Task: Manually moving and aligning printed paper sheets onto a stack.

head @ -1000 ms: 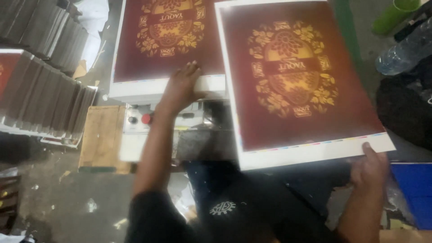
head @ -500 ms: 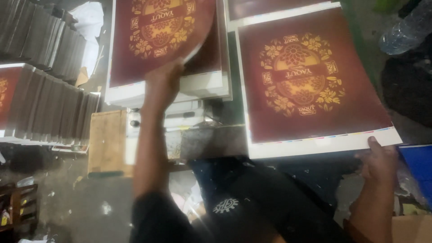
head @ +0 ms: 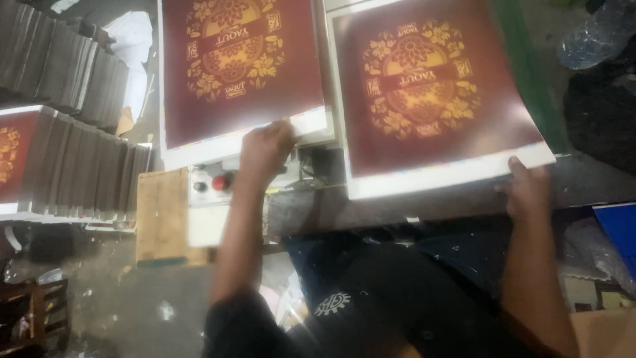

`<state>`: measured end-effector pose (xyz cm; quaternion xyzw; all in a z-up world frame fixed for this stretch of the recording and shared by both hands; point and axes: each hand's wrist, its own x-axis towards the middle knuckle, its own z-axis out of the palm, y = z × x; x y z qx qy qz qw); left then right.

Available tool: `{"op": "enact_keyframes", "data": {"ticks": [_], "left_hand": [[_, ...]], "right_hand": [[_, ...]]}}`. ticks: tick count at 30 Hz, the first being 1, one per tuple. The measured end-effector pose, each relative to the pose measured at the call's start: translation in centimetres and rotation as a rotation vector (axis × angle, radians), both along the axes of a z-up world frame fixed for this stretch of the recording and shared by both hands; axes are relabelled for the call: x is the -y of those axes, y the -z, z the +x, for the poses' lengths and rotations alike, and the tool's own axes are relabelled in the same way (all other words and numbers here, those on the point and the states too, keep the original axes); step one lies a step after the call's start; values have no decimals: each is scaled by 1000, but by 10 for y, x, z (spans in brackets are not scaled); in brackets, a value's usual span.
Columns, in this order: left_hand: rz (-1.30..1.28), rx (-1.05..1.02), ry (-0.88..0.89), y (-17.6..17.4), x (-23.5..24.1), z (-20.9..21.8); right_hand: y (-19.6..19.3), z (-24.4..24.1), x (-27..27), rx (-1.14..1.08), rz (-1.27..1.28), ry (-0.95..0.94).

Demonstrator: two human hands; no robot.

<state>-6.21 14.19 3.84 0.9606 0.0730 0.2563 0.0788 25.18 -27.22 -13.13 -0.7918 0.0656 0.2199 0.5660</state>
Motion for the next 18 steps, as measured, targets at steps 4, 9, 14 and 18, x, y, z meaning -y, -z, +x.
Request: {"op": "enact_keyframes", "data": {"ticks": [4, 9, 14, 18], "left_hand": [[61, -125, -93, -5, -9, 2], [48, -69, -30, -13, -26, 0], [98, -29, 73, -24, -24, 9], [46, -118, 66, -34, -13, 12]], "right_hand": [[41, 36, -4, 23, 453, -113], [34, 27, 0, -38, 345, -121], [31, 3, 14, -91, 342, -150], [19, -11, 11, -144, 280, -107]]}}
